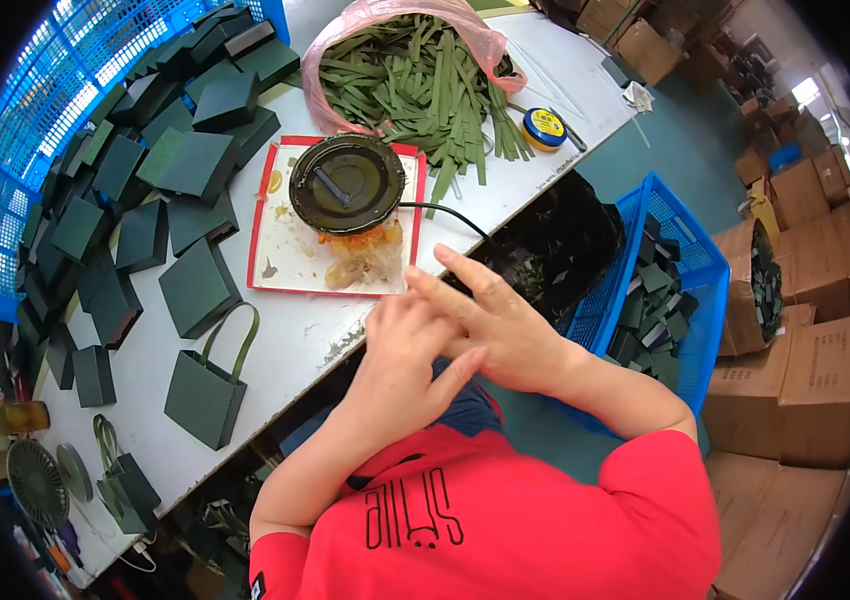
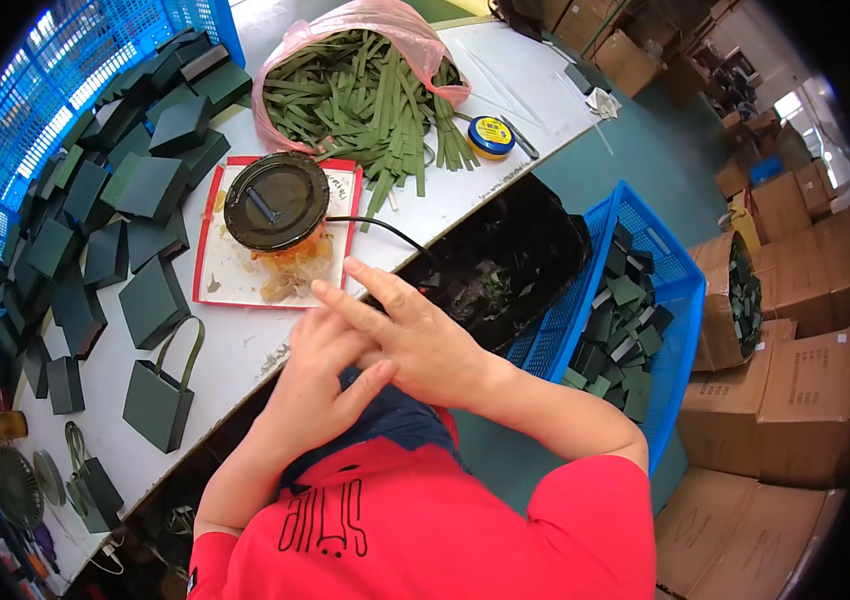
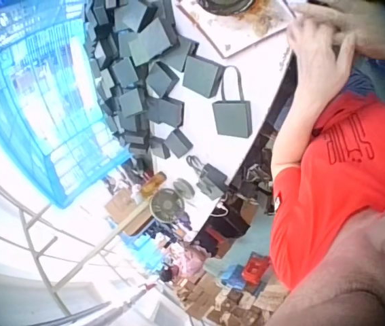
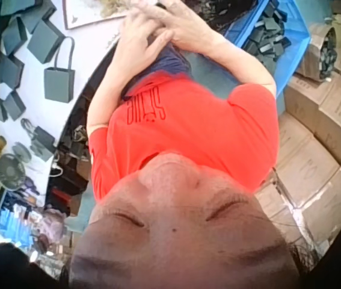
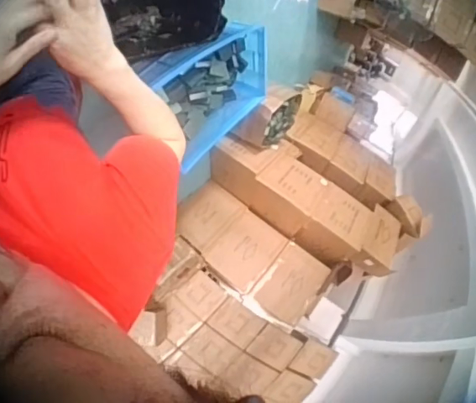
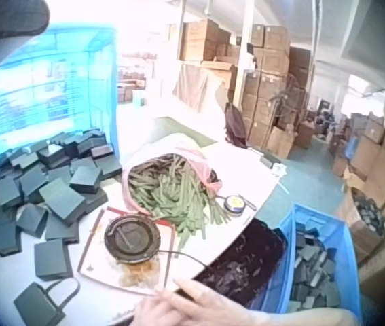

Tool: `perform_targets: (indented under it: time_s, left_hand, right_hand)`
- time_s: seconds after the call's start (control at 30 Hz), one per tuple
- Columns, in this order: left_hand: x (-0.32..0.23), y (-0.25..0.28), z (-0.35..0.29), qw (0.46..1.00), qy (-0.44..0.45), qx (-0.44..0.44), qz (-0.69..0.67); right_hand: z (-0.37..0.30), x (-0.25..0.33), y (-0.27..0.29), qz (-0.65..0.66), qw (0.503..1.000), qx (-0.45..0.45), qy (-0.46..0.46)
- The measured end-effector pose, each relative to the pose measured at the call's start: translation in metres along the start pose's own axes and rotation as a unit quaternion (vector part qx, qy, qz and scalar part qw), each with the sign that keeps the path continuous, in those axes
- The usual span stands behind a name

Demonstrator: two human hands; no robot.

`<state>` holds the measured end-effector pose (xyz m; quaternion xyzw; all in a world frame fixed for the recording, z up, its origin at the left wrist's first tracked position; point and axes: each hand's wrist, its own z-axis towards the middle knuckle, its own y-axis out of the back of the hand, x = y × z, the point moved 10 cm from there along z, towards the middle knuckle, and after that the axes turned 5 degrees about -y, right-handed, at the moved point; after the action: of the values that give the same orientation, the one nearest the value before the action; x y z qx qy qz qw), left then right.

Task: The person assembles small green boxes by hand at a workbench. They pick up a box, insert a green ribbon into a slot on the side, and place the finished unit into a blue crate. The process is repeated continuously with multiple boxes.

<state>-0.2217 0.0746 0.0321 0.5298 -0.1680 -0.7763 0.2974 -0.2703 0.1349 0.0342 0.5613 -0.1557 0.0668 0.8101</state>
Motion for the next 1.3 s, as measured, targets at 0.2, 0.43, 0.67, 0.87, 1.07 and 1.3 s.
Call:
perform_targets:
  time_s: [0.2, 0.43, 0.67, 0.87, 1.07, 1.3]
  left_hand:
    - [0.018, 0.002, -0.014, 0.996, 0.012, -0.082, 0.015]
    - [0.031, 0.004, -0.047, 0.997, 0.023, -0.059, 0.038]
    - [0.022, 0.001, -0.07, 0.986, 0.044, -0.003, 0.161]
    - [0.027, 0.08, -0.107, 0.978, 0.131, -0.091, 0.132]
    - [0.06, 0.181, -0.167, 0.86, 0.261, -0.23, 0.373]
    - [0.115, 0.202, -0.219, 0.861, 0.411, -0.215, 0.21]
  right_hand:
    - [-0.033, 0.008, -0.012, 0.037, 0.972, 0.233, 0.016]
    - [-0.048, -0.088, 0.126, 0.611, 0.784, 0.098, -0.054]
    - [-0.014, -0.199, 0.097, 0.003, 0.935, -0.195, -0.295]
    - [0.023, -0.23, 0.015, 0.048, 0.926, -0.095, -0.362]
    - [0.023, -0.25, -0.004, 0.043, 0.892, -0.079, -0.444]
    - [0.009, -0.283, -0.013, 0.181, 0.877, -0.114, -0.431]
